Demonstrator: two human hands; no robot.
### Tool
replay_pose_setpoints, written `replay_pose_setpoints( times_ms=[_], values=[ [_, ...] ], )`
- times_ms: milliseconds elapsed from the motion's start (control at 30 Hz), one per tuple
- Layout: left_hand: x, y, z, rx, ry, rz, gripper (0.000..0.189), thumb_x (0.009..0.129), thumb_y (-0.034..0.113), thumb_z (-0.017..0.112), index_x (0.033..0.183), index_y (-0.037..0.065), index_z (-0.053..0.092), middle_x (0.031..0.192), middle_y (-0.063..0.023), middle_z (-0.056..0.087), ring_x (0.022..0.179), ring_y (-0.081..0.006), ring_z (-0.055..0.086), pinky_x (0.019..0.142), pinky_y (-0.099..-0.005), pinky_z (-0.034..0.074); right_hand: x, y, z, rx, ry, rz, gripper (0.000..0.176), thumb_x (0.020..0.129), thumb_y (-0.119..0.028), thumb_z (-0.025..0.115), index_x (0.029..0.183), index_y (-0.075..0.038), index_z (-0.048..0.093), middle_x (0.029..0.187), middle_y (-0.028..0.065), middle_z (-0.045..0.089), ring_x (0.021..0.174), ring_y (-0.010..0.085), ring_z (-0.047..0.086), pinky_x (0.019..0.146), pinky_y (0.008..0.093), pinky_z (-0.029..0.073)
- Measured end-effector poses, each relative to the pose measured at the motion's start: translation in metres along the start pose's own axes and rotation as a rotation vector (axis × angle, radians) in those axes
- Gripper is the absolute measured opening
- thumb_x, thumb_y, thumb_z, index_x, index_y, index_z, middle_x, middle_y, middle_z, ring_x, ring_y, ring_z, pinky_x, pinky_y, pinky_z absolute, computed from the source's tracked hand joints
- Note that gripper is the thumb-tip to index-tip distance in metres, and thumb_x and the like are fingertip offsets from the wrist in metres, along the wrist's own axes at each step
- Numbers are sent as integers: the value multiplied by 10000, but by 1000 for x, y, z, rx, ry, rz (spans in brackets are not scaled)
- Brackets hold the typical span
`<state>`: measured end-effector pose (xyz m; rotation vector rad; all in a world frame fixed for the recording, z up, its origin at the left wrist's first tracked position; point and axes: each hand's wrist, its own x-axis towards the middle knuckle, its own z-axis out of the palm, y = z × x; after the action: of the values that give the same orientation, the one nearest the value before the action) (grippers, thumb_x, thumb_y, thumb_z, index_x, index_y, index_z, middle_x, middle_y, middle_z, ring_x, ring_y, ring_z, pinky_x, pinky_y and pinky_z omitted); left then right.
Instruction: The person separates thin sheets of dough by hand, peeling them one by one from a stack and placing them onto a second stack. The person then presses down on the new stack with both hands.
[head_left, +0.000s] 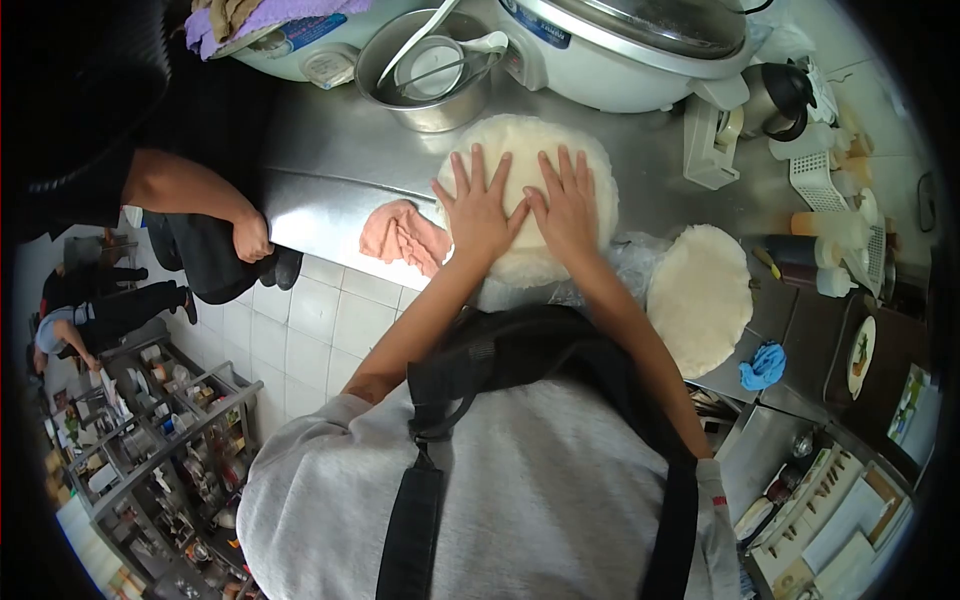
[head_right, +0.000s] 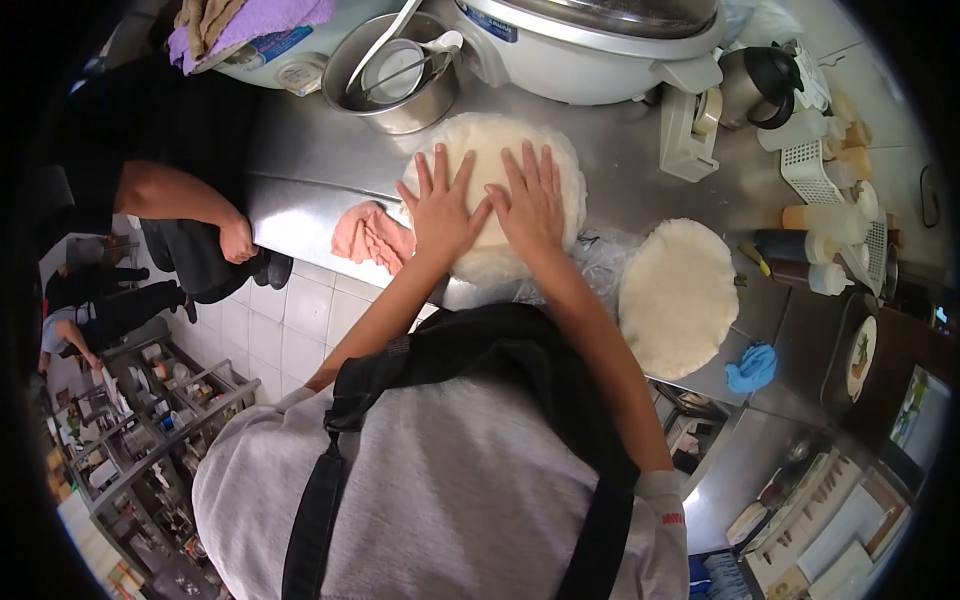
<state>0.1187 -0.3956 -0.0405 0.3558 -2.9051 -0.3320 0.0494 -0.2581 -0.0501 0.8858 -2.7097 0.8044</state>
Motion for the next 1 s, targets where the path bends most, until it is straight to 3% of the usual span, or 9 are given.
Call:
replay_pose_setpoints(
  times_ms=[100, 200, 300, 433, 533, 567, 700, 1000],
  values=[
    [6, 7, -9, 3, -25, -59, 823, 792, 658, 569, 1465, 218, 392, 1555, -219, 210, 1390, -559, 128, 974, -795, 151, 9, 0, -11, -253, -100, 194, 569, 915, -480, 540, 1413, -212, 472, 1521, 145, 336, 1408, 445, 233, 1120, 616, 175],
    [6, 8, -10, 11, -31, -60, 843, 779, 671, 575, 1466, 217, 392, 1556, -222, 203, 1390, -559, 128, 977, -793, 152, 12, 10, -10, -261, -152, 189, 595, 906, -538, 519, 1432, -270, 444, 1537, 127, 310, 1417, 453, 200, 1099, 667, 148],
    [7, 10, -12, -11, -28, -63, 833, 783, 646, 589, 1463, 206, 393, 1553, -228, 203, 1391, -559, 123, 986, -787, 138, 11, 12, -9, -205, -182, 201, 603, 911, -508, 535, 1446, -253, 423, 1539, 139, 299, 1421, 453, 186, 1109, 655, 140],
    [-1, 2, -2, -55, 75, -62, 831, 794, 603, 599, 1465, 163, 384, 1558, -223, 198, 1420, -513, 104, 1034, -753, 66, 1, 6, -19, -197, -28, 75, 628, 906, -477, 559, 1454, -206, 415, 1537, 185, 278, 1425, 457, 171, 1115, 642, 133],
    [-26, 8, -22, -129, -3, 60, 858, 785, 583, 616, 1470, 130, 369, 1564, -215, 190, 1444, -467, 87, 1058, -725, 20, -15, -8, -45, -137, -28, -21, 663, 894, -473, 577, 1458, -170, 407, 1531, 222, 268, 1426, 460, 167, 1122, 630, 127],
    [-37, 12, -25, -105, -67, 100, 939, 736, 637, 646, 1490, 167, 343, 1583, -199, 152, 1465, -424, 66, 1064, -709, 26, -23, -11, -46, -138, -64, -34, 675, 889, -478, 579, 1458, -160, 405, 1529, 231, 265, 1426, 460, 167, 1124, 626, 126],
    [-53, 12, -13, -180, -110, 96, 1049, 642, 733, 661, 1481, 179, 362, 1572, -204, 179, 1458, -432, 93, 1063, -708, 14, -43, -3, -36, -138, -151, 65, 730, 872, -498, 593, 1460, -117, 391, 1526, 247, 260, 1426, 450, 178, 1126, 619, 131],
    [-54, 15, -16, -102, -116, 107, 1083, 638, 735, 659, 1486, 139, 343, 1566, -234, 160, 1453, -441, 77, 1060, -717, 0, -43, -3, -36, -178, -169, 73, 806, 846, -544, 604, 1462, -82, 368, 1521, 246, 269, 1428, 422, 200, 1116, 639, 130]
  ],
)
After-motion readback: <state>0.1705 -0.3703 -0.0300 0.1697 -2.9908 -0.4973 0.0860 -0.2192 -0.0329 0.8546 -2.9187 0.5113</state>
